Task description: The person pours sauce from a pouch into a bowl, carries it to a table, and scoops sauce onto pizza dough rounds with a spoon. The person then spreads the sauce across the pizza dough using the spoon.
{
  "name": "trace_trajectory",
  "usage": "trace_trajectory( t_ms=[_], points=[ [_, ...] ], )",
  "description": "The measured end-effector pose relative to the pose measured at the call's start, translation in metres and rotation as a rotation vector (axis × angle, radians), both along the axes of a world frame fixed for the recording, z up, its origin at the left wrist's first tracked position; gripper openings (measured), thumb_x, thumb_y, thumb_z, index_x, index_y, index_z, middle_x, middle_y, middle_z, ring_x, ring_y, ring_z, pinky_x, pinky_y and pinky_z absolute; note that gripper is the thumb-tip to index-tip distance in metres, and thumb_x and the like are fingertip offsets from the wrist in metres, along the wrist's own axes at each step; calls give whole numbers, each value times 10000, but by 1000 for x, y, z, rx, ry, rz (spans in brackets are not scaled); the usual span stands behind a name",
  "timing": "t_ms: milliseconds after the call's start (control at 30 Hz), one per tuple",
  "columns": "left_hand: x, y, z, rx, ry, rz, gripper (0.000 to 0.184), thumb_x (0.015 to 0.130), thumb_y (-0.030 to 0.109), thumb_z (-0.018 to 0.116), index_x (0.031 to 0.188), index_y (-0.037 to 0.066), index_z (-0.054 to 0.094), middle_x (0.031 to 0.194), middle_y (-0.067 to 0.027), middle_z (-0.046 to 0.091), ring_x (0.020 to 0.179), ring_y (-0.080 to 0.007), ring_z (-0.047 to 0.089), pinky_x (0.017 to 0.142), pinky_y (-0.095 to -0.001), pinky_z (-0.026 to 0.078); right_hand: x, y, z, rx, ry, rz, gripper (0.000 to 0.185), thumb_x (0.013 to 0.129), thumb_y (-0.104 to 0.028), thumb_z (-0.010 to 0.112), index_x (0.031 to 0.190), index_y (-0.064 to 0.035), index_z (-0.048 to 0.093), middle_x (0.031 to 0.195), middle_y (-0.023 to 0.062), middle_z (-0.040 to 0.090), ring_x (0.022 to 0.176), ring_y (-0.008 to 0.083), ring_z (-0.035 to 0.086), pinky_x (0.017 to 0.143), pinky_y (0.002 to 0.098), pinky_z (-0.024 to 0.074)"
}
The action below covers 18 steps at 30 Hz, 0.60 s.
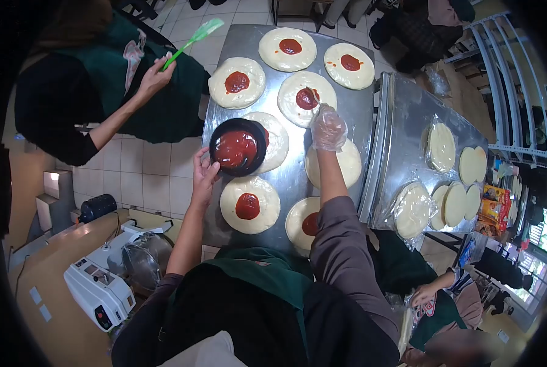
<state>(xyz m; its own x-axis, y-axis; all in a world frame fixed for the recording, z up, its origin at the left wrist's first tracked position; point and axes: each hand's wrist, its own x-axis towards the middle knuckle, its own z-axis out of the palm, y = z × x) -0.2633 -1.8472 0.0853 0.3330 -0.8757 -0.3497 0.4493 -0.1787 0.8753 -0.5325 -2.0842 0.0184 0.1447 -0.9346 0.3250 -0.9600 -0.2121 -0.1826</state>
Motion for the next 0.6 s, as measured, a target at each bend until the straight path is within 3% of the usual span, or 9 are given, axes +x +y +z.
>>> trace_trajectory(
  t_ms=[100, 233, 333, 433, 600],
  points=[
    [2, -8, 1, -3, 22, 7, 621, 901, 151, 660, 1394, 131, 282, 1297, -113, 509, 1169, -180, 541, 886, -283, 479, 2, 16, 39, -109, -168, -44, 150, 905, -207, 593, 944, -102, 693, 814, 101, 685, 687, 268, 646, 661, 372, 508],
    [12, -22, 11, -23, -2, 2, 618, 893, 135, 671, 1386, 138, 299, 1260, -100, 517, 1149, -172, 539, 894, -278, 473, 3, 45, 65, 373, -947, -2, 229, 903, -244, 643, 949, -32, 713, 787, 144, 684, 695, 227, 647, 675, 336, 491],
    [14, -30, 22, -86, -29, -3, 636, 864, 118, 704, 1372, 116, 323, 1227, -108, 518, 1135, -176, 526, 954, -307, 454, 34, 82, 111, 479, -672, 300, 162, 891, -193, 647, 926, -45, 700, 793, 135, 675, 710, 257, 654, 679, 365, 505],
    [19, -33, 18, -157, -103, -31, 661, 827, 120, 739, 1359, 98, 347, 1224, -115, 520, 1128, -180, 521, 992, -328, 434, 46, 90, 119, 185, -311, 678, 93, 875, -143, 642, 918, -70, 683, 805, 116, 663, 736, 288, 644, 675, 400, 511],
    [29, -32, 25, -174, -206, -67, 691, 779, 115, 776, 1342, 88, 376, 1220, -105, 525, 1116, -182, 513, 1011, -334, 424, 51, 85, 132, 142, -307, 748, 72, 845, -98, 649, 906, -78, 680, 773, 106, 617, 742, 304, 606, 674, 431, 485]
  ],
)
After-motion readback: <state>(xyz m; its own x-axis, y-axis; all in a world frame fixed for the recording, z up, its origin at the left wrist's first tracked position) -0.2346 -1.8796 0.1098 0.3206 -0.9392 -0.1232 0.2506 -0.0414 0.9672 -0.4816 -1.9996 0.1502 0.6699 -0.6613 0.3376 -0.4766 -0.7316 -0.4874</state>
